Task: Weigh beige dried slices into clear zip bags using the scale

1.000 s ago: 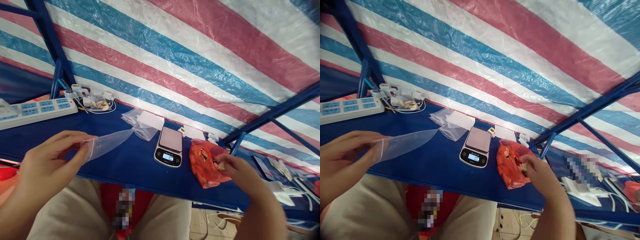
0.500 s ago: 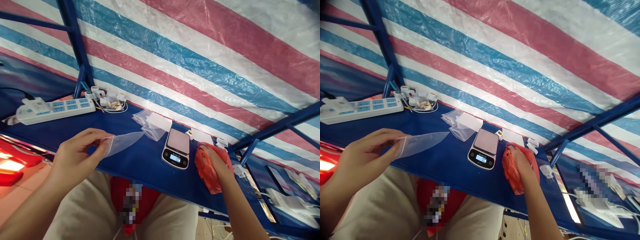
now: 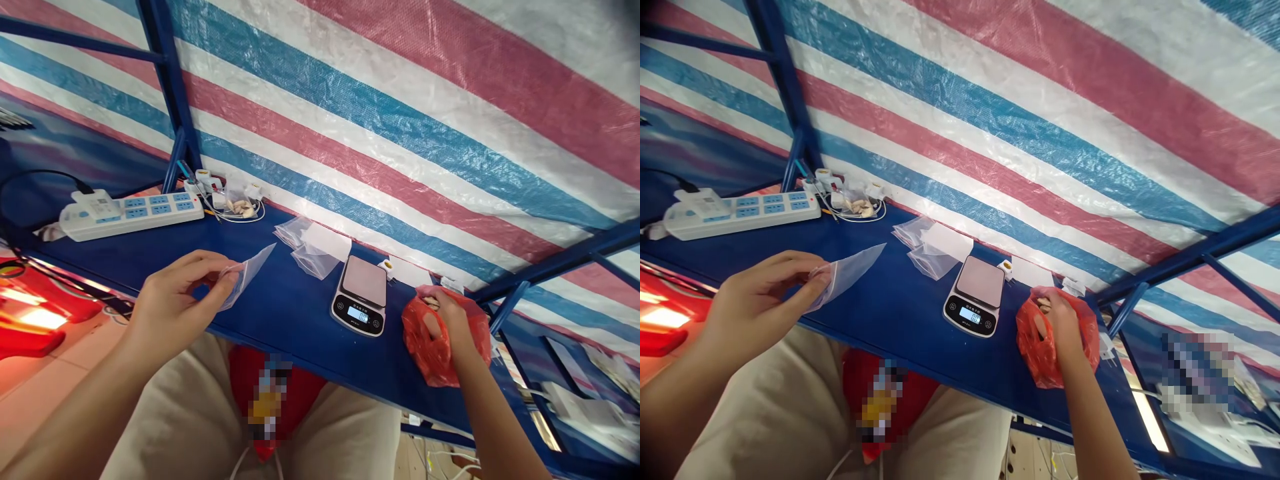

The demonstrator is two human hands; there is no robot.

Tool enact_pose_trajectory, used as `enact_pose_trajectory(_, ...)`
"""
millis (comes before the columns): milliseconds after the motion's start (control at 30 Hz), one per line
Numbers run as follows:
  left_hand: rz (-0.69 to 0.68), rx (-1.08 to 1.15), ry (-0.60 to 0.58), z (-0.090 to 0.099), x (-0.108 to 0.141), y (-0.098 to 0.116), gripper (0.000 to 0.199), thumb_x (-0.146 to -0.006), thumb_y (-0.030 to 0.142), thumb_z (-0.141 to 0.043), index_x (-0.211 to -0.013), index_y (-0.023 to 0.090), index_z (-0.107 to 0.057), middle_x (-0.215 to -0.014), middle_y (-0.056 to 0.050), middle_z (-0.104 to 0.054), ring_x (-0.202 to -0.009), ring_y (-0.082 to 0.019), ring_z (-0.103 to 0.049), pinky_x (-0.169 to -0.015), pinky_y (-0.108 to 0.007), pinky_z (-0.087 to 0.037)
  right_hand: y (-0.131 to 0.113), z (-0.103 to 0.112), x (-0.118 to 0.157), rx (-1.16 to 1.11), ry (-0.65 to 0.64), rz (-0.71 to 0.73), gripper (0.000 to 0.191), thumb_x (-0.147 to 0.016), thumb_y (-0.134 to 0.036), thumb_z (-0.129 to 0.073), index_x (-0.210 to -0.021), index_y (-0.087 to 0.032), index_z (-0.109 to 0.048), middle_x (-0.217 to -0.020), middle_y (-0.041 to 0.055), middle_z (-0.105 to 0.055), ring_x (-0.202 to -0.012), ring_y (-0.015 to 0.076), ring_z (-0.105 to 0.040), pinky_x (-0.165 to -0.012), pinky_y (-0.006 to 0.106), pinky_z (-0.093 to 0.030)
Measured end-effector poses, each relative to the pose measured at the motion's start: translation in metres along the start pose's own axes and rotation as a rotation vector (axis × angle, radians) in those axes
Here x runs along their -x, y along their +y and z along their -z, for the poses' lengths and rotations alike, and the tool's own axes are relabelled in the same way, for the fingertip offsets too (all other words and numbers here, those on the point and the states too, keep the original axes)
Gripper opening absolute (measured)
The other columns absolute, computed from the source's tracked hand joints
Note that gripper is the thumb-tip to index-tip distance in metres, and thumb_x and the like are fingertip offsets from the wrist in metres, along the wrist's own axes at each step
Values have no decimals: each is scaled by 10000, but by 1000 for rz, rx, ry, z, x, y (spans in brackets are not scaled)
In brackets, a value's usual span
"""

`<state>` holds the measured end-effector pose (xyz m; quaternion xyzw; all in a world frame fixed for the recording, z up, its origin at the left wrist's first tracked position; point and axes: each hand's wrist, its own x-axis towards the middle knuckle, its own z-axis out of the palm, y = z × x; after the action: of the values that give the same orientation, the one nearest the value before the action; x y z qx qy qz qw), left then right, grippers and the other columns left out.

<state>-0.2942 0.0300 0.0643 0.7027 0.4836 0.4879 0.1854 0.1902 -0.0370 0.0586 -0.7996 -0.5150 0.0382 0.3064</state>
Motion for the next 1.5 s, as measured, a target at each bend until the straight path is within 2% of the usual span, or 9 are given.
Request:
enact_pose_trajectory(133, 6, 4, 1, -1, 0, 3, 130, -923, 348, -678, -957, 254, -762, -1011, 0, -721, -833, -113, -660, -691, -211, -542, 3, 9, 7, 3, 59, -184, 313, -650, -476, -732, -828, -219, -730, -795, 115, -746, -788, 338, -698, -747, 452, -518)
enact_pose_trajectory(233, -27, -36, 2, -2, -1, 8, 135, -924, 344, -668, -957, 252, -762, -979, 5, -725, -797, -108, -662, -661, -208, -539, 0, 14, 12, -113, 84, -278, 333, -660, -507, -739, -823, -218, -716, -801, 85, -722, -722, 271, -656, -664, 391, -497)
enact_pose_trajectory(467, -389, -236, -23, -18, -27, 42, 210, -949, 233, -582, -1030, 245, -776, -1033, -12, -705, -655, -69, -603, -611, -227, -509, -27, 33, 9, -658, 9, -316, 307, -721, -536, -676, -730, -248, -569, -710, 20, -569, -619, 167, -549, -487, 281, -432)
enact_pose_trajectory(633, -416, -495, -294, -66, -68, 92, 302, -865, 91, -501, -971, 191, -765, -1113, -102, -655, -669, -151, -617, -630, -341, -502, -77, 42, 18, -965, -108, -228, 230, -713, -434, -677, -846, -246, -684, -891, 76, -658, -711, 193, -644, -465, 259, -433)
enact_pose_trajectory(767, -310, -586, -550, -124, -97, 112, 360, -785, -21, -525, -1048, 139, -714, -1141, -153, -630, -814, -221, -669, -670, -353, -501, -121, 10, 16, -1111, -423, -66, 231, -689, -384, -762, -845, -219, -720, -825, 37, -682, -535, 132, -540, -383, 228, -369)
enact_pose_trajectory(867, -241, -512, -705, -160, -110, 99, 392, -820, 47, -592, -1191, 145, -668, -1189, -170, -645, -1000, -278, -686, -741, -353, -522, -129, -26, -2, -1090, -641, -26, 194, -737, -349, -800, -842, -193, -749, -898, 51, -734, -545, 114, -558, -430, 233, -440)
enact_pose_trajectory(1000, -153, -353, -777, -184, -112, 69, 532, -858, 163, -615, -1387, 176, -565, -1249, -145, -654, -1156, -291, -657, -857, -363, -543, -115, -60, -23, -1141, -729, -118, 170, -753, -331, -812, -825, -187, -757, -935, 70, -763, -596, 121, -595, -484, 232, -490)
enact_pose_trajectory(1333, -265, 162, -863, -188, -95, 59, 743, -843, 184, -600, -1549, 254, -376, -1466, -125, -524, -829, -128, -644, -828, -351, -570, -98, -80, -26, -1276, -682, -312, 226, -657, -355, -861, -800, -194, -792, -676, 8, -653, -562, 119, -545, -422, 199, -471)
enact_pose_trajectory(1500, -375, 448, -811, -199, -82, 38, 732, -871, 200, -613, -1552, 268, -353, -1470, -140, -519, -907, -140, -623, -767, -312, -567, -98, -87, -25, -1225, -744, -341, 269, -678, -362, -840, -861, -165, -831, -667, 22, -667, -516, 98, -535, -411, 178, -444)
